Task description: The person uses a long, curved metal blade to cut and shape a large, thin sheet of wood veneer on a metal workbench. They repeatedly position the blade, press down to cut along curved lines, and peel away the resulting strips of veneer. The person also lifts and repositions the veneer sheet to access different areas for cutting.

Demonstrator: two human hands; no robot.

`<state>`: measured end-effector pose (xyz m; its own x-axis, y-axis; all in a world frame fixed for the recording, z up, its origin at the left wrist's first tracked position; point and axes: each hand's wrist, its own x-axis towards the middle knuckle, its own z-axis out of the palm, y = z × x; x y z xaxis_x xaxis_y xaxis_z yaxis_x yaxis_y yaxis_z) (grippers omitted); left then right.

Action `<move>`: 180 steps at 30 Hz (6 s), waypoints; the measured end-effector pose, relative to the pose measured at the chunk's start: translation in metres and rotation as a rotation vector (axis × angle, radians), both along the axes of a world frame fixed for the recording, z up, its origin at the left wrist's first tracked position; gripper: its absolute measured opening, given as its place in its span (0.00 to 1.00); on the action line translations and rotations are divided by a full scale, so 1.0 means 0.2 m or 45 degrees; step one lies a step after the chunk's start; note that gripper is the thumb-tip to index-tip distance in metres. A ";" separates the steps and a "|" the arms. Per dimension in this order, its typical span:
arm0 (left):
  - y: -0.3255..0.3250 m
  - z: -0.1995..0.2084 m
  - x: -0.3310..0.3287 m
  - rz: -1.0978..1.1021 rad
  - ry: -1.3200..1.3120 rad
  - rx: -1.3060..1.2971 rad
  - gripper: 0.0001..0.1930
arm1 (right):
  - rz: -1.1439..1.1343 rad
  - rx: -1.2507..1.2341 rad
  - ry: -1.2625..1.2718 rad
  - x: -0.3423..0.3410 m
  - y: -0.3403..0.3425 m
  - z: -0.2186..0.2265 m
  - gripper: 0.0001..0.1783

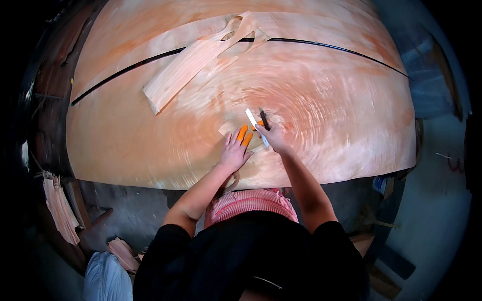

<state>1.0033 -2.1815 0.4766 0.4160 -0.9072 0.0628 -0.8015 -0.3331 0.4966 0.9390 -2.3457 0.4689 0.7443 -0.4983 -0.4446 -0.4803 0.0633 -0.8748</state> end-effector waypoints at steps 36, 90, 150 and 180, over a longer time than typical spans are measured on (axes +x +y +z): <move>0.11 -0.03 -0.17 -0.200 -0.013 0.202 0.35 | -0.077 0.172 0.434 -0.34 0.28 0.01 0.15; 0.85 0.16 0.96 0.855 -0.261 -0.266 0.07 | 0.868 -0.929 0.654 -0.93 1.07 -0.04 0.21; 7.09 0.56 2.14 2.274 -0.222 0.121 0.16 | 0.531 -1.253 0.330 3.02 4.25 0.01 0.21; 4.51 0.27 4.81 -0.330 0.186 0.441 0.18 | 0.051 -1.211 0.703 3.20 4.44 0.01 0.33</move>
<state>1.9658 -1.2800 0.5305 0.1543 -0.9396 -0.3054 -0.8100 -0.2973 0.5055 1.5798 -1.4572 0.4704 0.5843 -0.7939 -0.1684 -0.8072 -0.5470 -0.2220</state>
